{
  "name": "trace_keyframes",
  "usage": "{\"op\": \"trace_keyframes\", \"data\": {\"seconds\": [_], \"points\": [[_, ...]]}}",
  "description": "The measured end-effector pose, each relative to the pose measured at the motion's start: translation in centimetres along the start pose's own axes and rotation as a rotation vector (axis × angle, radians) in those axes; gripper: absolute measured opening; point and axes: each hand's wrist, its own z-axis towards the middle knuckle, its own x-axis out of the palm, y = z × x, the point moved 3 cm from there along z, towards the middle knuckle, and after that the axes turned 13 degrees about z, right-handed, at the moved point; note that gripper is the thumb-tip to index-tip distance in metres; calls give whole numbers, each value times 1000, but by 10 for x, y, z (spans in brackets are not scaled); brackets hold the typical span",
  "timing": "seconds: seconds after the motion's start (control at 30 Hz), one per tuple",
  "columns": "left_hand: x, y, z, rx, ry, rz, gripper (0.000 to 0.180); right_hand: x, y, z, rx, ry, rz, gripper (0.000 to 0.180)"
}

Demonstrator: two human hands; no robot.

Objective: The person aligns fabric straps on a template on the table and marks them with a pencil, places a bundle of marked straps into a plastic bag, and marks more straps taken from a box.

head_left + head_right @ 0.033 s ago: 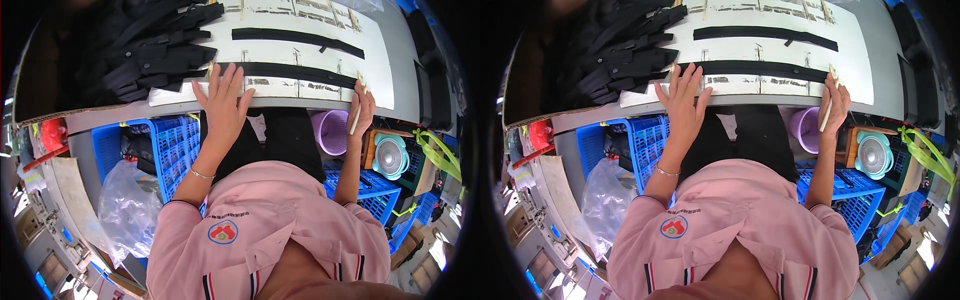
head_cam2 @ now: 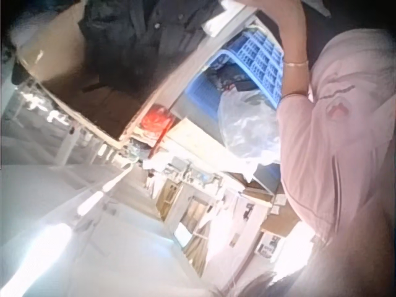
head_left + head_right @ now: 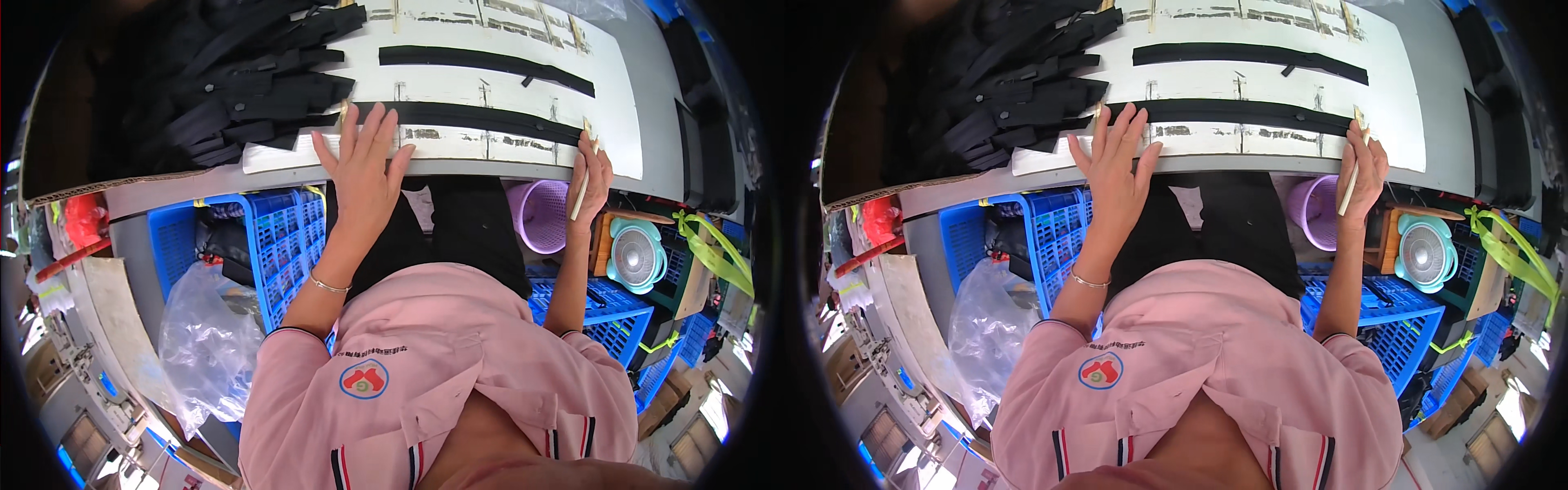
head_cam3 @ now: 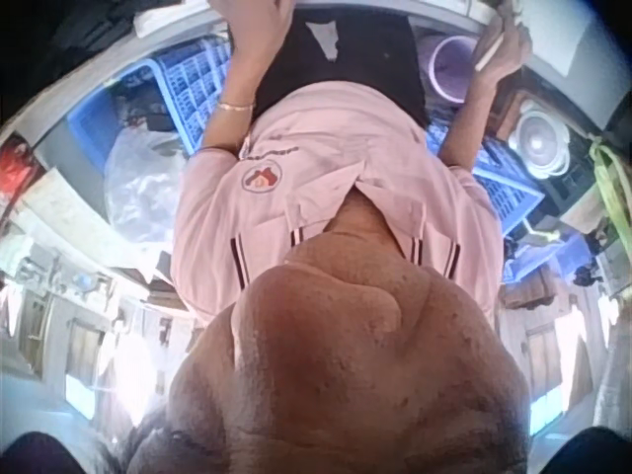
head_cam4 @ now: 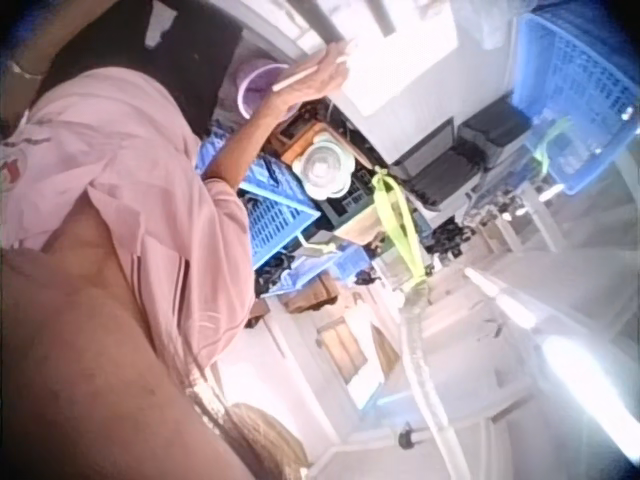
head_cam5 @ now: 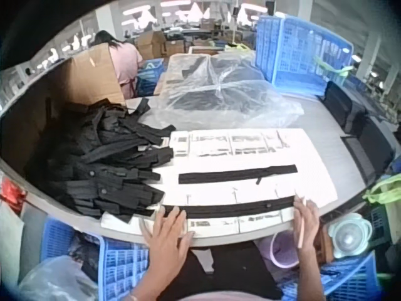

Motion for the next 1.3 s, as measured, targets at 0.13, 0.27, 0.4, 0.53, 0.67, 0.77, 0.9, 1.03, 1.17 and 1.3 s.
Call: {"op": "trace_keyframes", "data": {"seconds": [0.13, 0.27, 0.4, 0.53, 0.67, 0.77, 0.9, 1.03, 1.17, 1.3], "points": [[3, 7, -3, -12, -17, -31, 48, -4, 11, 7, 96, 56, -21, 29], [4, 5, -2, -13, -36, -25, 49, 0, 57, 22, 29, -14, -27, 31], [4, 6, -3, -29, -59, -11, 48, 37, 127, 43, 464, 94, 814, 28], [3, 4, -2, -40, -61, -17, 47, 83, 162, 61, 449, 297, 1013, 23], [5, 2, -2, -45, -65, -22, 47, 128, 175, 62, 528, 401, 1030, 21], [6, 3, -3, -47, -72, -17, 47, 137, 177, 59, 402, 409, 974, 20], [4, 4, -2, -49, -76, -6, 48, 135, 181, 60, 373, 426, 945, 20], [5, 4, -2, -52, -86, -5, 48, 138, 180, 59, 311, 404, 947, 20], [7, 3, -3, -58, -97, -10, 48, 137, 183, 59, 316, 375, 962, 18], [7, 4, -4, -56, -95, -11, 48, 133, 176, 56, 409, 425, 1015, 20]]}}
